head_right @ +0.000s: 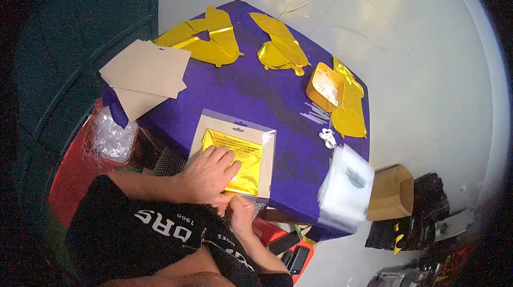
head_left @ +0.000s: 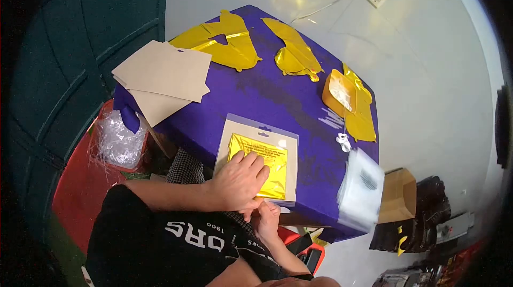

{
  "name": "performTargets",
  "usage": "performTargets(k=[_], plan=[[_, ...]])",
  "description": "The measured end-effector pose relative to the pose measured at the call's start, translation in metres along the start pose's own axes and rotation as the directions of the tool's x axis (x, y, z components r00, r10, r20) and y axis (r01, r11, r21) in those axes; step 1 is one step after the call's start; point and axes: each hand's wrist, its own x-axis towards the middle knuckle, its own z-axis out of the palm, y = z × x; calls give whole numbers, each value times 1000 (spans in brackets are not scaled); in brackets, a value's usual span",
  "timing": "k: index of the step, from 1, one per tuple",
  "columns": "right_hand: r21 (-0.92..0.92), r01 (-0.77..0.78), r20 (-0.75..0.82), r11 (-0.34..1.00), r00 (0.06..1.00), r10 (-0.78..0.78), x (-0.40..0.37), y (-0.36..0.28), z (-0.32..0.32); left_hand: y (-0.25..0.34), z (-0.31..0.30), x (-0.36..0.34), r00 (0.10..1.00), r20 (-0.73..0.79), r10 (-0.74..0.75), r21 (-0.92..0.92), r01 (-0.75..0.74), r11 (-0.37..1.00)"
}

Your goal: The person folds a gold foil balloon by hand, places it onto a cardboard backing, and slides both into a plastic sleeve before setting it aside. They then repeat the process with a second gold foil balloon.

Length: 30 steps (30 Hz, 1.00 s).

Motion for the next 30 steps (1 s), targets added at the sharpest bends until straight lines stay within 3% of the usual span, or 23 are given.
performTargets(k=[11,14,17,20,23,25,28,30], plan=[[-52,-32,-10,998,999,31,1,-4,5,-1,3,1,997,-61,-53,-25,52,998],[-45,-75,-23,996,997,74,-1,-7,5,-2,6,3,986,-168,-11,15,13,1000],[-29,-94,-34,995,995,93,-1,-8,5,-3,4,0,998,-42,-50,-38,48,998],[12,-70,6,997,998,70,0,-13,10,-10,-9,-4,990,-140,35,-44,-41,998],[105,-71,-32,992,997,75,0,-14,11,-9,-21,-13,995,-32,97,-85,-100,991],[86,-71,-46,994,996,75,1,-17,13,-8,-28,-18,986,36,160,-67,-157,985],[-8,-43,-27,999,999,43,2,-27,13,-7,-30,-23,961,128,247,112,-262,959],[-114,-19,-25,993,1000,16,4,-43,18,-13,-26,-22,962,54,267,170,-273,947]])
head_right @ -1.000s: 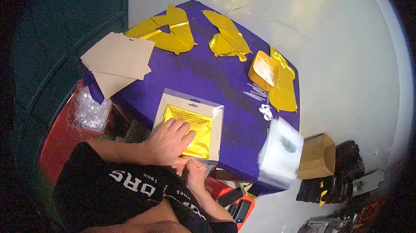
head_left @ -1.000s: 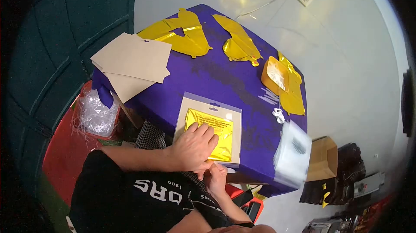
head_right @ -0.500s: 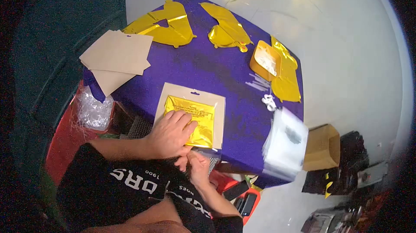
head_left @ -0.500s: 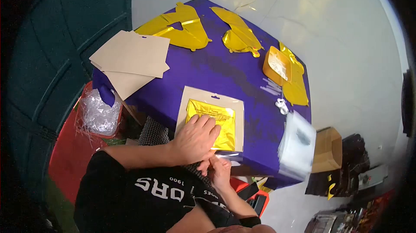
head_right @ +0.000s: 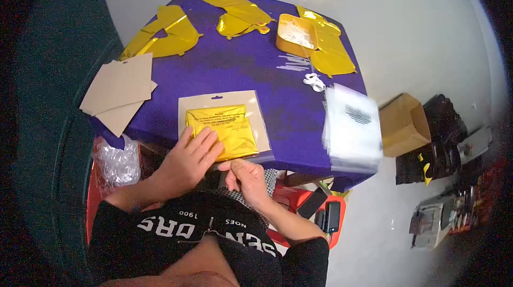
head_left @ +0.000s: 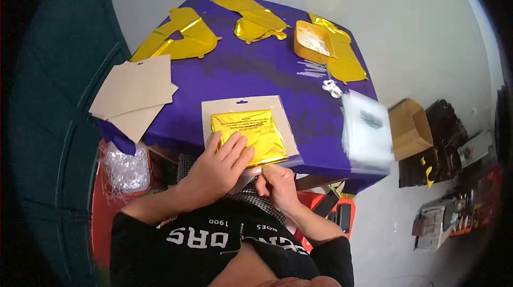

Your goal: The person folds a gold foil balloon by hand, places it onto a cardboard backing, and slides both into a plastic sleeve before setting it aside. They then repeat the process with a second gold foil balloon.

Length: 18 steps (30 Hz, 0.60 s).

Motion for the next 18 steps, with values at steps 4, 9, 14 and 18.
performTargets(k=[4,9,14,18], plan=[[-13,38,60,999,997,-37,3,-40,-1,-10,-10,9,990,-114,-83,-29,81,996],[-277,146,-81,950,981,-174,3,-88,-25,-38,-24,31,942,-329,-69,24,82,996],[-473,186,-182,861,935,-303,29,-117,-67,-37,1,48,951,-290,-112,56,133,989],[-801,111,-162,588,906,-392,67,-136,-103,-16,20,44,988,-64,-141,52,145,988]])
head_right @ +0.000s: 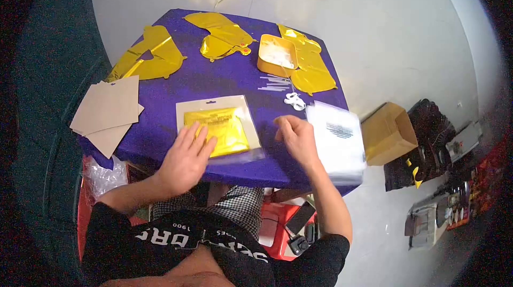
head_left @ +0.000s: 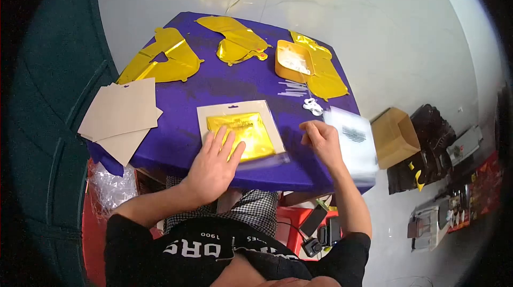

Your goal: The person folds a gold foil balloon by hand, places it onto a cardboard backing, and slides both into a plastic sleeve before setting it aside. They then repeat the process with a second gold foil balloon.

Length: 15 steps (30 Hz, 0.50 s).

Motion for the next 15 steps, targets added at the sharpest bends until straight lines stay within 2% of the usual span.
performTargets(k=[1,2,4,6,9,11,15], plan=[[-125,48,-16,991,999,-50,13,9,-2,4,-3,-5,999,41,-21,-94,24,995],[-275,168,-17,947,984,-180,27,22,-2,4,-9,-8,999,41,-17,-167,23,986],[-543,373,38,752,906,-422,53,39,1,1,-22,-14,999,44,-10,-308,23,951],[-626,444,130,641,870,-476,76,38,9,-4,-23,-20,996,-11,-90,-340,81,937],[-748,552,285,369,769,-572,113,44,26,-19,-24,-27,968,-76,-239,-351,198,915],[-786,592,392,177,700,-597,133,41,38,-33,-14,-40,946,-152,-286,-351,219,910],[-780,625,558,-31,671,-488,160,47,58,-44,-14,-56,891,-200,-409,-358,322,877]])
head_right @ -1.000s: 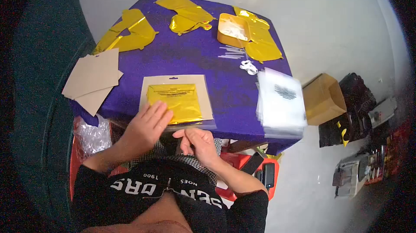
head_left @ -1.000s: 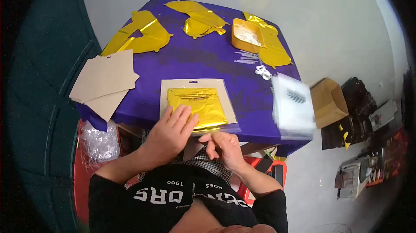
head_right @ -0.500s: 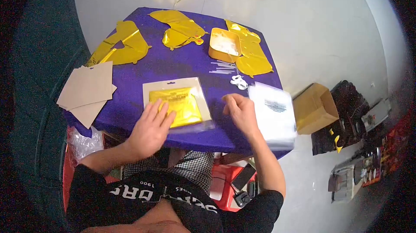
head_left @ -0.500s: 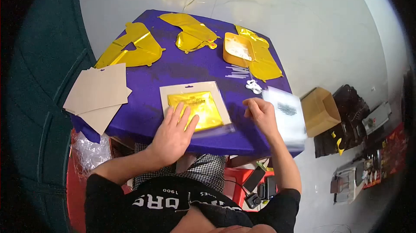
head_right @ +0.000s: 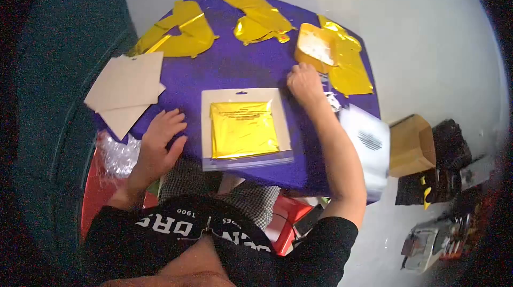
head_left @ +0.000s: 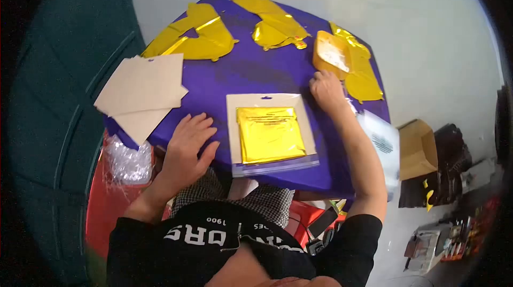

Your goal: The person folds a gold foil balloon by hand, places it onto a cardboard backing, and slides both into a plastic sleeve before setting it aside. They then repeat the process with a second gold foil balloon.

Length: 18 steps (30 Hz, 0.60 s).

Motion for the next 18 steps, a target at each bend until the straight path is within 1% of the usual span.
performTargets(k=[2,5,6,8,11,12,14,15,17,18], plan=[[-21,38,13,999,999,-38,5,1,1,-5,-3,-3,999,-31,-41,3,41,999],[59,51,-38,997,998,-49,5,1,-7,-8,-6,-4,999,0,-45,-6,45,999],[102,47,-95,994,995,-38,4,0,-11,-9,-6,-2,1000,24,-19,-23,19,1000],[309,-18,-167,951,983,73,0,-10,-40,-9,-4,3,997,72,37,-62,-32,998],[577,-94,-245,811,928,282,-22,-30,-86,-4,-3,11,969,187,162,-143,-136,980],[654,-112,-258,749,897,359,-33,-39,-98,-2,-2,12,954,236,182,-148,-150,978],[802,-225,-153,554,819,554,-56,-61,-120,1,1,11,946,227,230,-158,-197,968],[857,-270,-85,439,765,638,-68,-70,-128,2,3,10,941,223,256,-164,-222,961],[970,-196,31,146,691,722,-92,-81,-127,4,6,5,946,204,251,-171,-219,961],[989,-146,98,-1,654,750,-100,-81,-126,6,10,2,948,192,252,-177,-219,959]])
